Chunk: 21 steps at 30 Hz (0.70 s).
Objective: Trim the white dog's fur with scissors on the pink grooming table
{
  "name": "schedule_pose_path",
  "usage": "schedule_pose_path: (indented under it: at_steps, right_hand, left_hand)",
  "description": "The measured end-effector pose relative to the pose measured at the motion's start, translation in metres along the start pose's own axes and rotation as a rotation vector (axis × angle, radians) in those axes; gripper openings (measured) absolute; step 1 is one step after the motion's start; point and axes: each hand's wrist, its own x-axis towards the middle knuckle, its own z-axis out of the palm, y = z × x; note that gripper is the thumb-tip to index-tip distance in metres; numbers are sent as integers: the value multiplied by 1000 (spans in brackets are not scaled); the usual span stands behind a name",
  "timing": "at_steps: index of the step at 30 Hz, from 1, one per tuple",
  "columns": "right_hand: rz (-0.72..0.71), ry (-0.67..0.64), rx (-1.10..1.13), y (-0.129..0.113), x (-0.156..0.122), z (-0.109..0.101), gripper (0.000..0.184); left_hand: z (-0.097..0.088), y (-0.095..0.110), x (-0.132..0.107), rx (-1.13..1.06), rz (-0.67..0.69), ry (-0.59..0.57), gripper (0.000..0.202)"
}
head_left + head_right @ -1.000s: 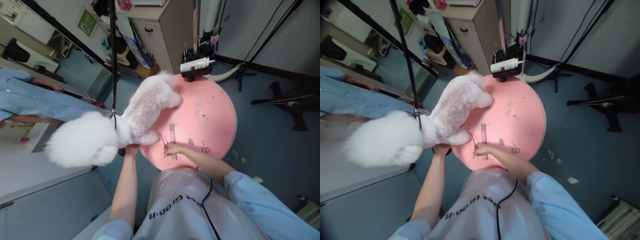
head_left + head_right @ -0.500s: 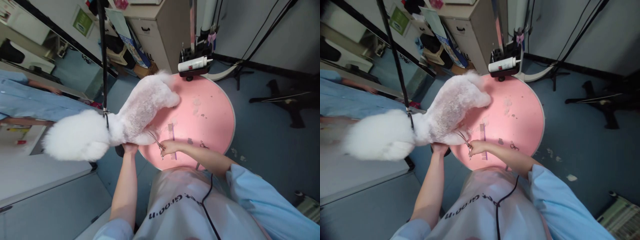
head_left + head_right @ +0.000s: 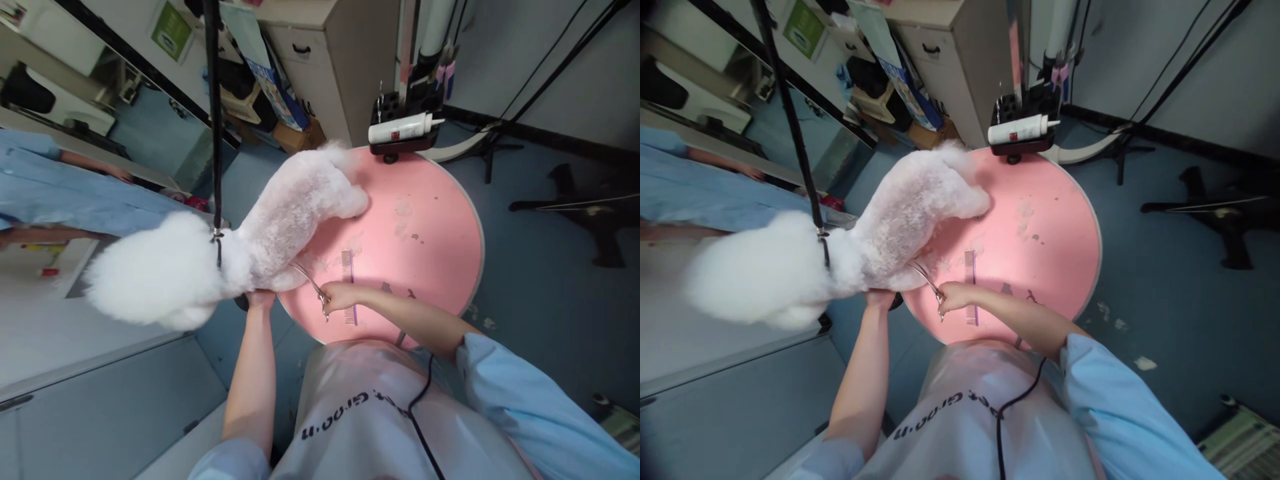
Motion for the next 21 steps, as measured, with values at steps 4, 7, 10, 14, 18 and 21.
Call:
schedule_pose_path:
  at_steps: [4, 7, 10, 14, 18, 21]
  right_hand:
    - [-17, -14, 31, -1, 6, 5, 30]
    - [-26, -4, 67, -4, 9, 7, 29]
    - [-18, -12, 43, -6, 13, 6, 26]
    - [-27, 1, 12, -2, 21, 6, 28]
    - [-10, -48, 62, 2, 28, 7, 26]
    - [-23, -27, 10, 2, 30, 5, 20]
  left_hand:
    - [2, 2, -1, 49, 31, 26, 66]
    - [7, 6, -3, 86, 38, -12, 65]
    - [9, 9, -4, 113, 28, -28, 61]
    - [8, 9, -3, 126, 32, 23, 63]
    - [9, 9, -3, 116, 17, 17, 62]
    - [8, 10, -3, 93, -28, 73, 61]
